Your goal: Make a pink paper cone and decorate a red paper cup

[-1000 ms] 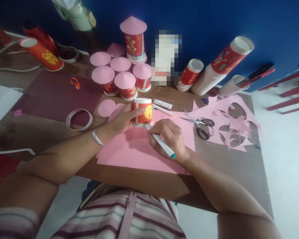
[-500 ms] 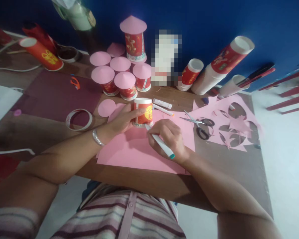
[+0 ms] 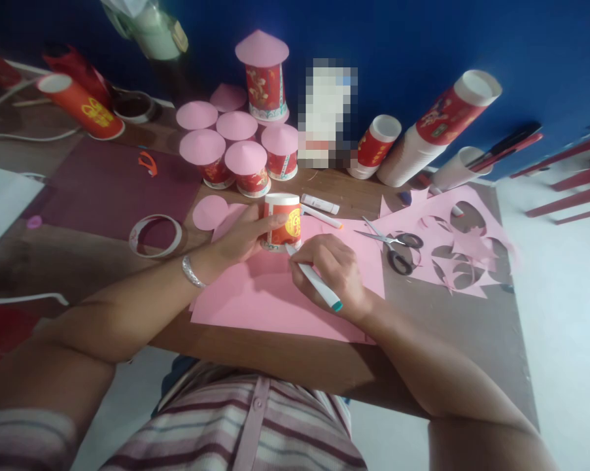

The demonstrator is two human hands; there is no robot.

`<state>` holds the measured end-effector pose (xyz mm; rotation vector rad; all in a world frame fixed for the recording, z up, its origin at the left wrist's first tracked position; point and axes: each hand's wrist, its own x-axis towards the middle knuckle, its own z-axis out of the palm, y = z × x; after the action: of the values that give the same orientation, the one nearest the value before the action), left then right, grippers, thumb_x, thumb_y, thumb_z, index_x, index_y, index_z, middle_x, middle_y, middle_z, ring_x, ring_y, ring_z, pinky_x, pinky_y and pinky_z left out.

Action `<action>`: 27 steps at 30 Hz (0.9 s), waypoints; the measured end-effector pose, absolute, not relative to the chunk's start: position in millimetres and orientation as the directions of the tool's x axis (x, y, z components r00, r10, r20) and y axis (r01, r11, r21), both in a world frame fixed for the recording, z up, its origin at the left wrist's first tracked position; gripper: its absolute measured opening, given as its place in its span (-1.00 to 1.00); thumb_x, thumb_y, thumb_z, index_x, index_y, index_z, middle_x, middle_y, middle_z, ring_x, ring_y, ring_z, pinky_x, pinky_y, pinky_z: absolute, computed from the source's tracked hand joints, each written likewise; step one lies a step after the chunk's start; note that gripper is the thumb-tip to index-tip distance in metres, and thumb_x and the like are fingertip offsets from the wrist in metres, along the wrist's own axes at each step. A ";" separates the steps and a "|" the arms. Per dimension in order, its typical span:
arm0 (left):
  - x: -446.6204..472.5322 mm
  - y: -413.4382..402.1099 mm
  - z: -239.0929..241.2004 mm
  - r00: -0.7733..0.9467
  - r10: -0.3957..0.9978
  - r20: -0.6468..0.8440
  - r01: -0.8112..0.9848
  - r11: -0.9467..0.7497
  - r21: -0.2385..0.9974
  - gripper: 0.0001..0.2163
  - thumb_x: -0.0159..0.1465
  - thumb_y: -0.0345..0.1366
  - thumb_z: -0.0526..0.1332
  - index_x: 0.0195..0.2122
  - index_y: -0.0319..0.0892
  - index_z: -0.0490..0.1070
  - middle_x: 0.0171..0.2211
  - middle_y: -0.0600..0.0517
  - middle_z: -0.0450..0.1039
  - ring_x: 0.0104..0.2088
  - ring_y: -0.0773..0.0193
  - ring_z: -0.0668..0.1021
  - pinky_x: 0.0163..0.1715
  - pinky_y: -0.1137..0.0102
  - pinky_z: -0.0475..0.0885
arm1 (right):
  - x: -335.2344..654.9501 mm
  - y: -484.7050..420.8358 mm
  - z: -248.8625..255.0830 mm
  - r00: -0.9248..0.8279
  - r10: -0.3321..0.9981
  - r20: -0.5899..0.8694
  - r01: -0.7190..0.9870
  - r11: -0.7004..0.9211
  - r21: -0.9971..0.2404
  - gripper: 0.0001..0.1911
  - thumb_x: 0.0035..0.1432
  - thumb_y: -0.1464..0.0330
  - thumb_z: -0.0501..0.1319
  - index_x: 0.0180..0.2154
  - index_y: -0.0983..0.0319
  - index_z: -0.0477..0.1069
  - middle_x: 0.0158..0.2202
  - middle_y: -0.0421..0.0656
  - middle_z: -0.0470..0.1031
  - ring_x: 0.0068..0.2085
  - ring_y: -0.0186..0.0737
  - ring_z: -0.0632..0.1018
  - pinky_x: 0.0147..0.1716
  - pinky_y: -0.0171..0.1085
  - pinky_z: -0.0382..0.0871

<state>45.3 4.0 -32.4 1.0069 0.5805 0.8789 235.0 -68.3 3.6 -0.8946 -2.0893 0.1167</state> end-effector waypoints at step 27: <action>45.3 3.8 -31.4 0.549 0.834 -0.048 -0.329 0.269 0.905 -0.61 0.18 -0.03 0.47 -0.16 -0.18 0.46 -0.31 0.02 0.55 -0.30 0.27 0.61 -0.22 0.34 0.59 | 234.7 -67.8 3.3 -0.389 0.635 0.667 0.543 0.743 -0.391 -0.80 0.18 0.56 0.29 -0.27 0.14 0.39 -0.41 -0.21 0.56 -0.36 -0.21 0.63 -0.34 -0.19 0.58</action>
<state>45.3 3.8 -31.4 1.0132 0.5970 0.8499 234.7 -67.8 3.3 -0.8863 -2.0808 0.1358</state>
